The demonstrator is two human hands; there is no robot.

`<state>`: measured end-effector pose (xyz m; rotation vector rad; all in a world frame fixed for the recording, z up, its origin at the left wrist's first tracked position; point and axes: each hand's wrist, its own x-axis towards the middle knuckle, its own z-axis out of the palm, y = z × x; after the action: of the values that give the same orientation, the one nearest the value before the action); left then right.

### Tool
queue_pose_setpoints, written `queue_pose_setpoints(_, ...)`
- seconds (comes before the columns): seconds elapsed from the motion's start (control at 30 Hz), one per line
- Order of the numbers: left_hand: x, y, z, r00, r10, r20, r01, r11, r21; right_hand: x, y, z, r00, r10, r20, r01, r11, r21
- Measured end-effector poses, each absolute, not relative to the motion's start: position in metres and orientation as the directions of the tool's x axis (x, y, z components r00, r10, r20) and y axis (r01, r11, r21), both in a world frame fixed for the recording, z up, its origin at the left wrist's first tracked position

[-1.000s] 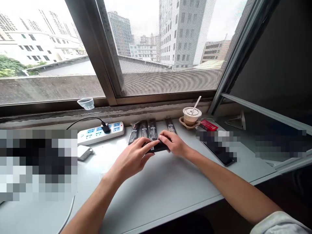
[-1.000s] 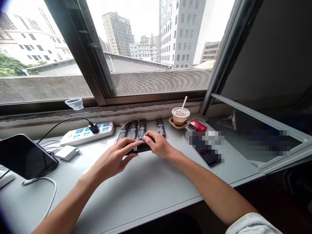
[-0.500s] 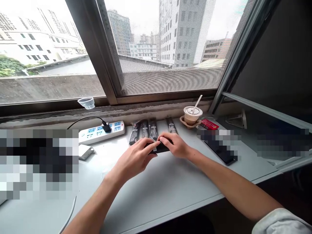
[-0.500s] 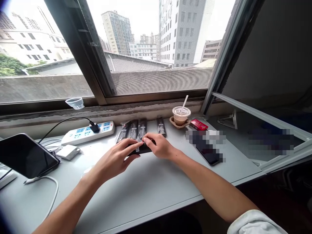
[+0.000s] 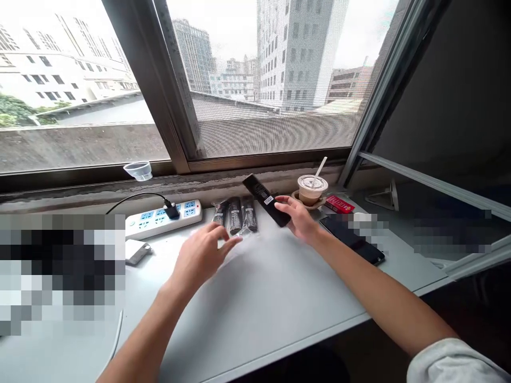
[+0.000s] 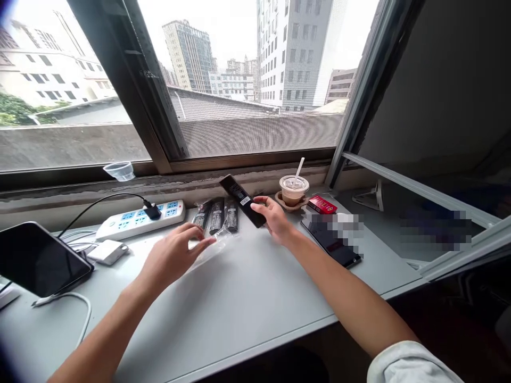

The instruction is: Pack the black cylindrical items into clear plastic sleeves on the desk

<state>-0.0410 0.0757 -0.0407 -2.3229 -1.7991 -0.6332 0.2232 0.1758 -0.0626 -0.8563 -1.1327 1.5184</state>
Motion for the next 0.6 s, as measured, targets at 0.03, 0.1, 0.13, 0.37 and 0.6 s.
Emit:
queue_pose_setpoints(0.03,-0.042,0.076,-0.044,0.192,0.915,0.356,0.954,-0.259,0.151,0.223,0.176,-0.064,-0.232,0.972,0.031,-0.295,-0.040,-0.955)
queue_pose_setpoints(0.1,-0.041,0.075,-0.050,0.186,0.941,0.281,0.955,-0.241,0.175,0.222,0.175,-0.066,-0.248,0.967,0.048,-0.271,-0.022,-0.962)
queue_pose_setpoints(0.13,-0.040,0.075,-0.051,0.194,0.950,0.246,0.952,-0.242,0.186,0.222,0.174,-0.067,-0.257,0.965,0.053,-0.256,-0.015,-0.967)
queue_pose_setpoints(0.37,-0.037,0.069,-0.043,0.317,0.940,0.125,0.903,-0.340,0.265,0.223,0.172,-0.073,-0.234,0.970,0.070,-0.116,0.044,-0.992)
queue_pose_setpoints(0.6,-0.032,0.068,-0.041,0.341,0.925,0.166,0.882,-0.376,0.284,0.219,0.172,-0.072,-0.105,0.981,0.161,-0.045,0.157,-0.987)
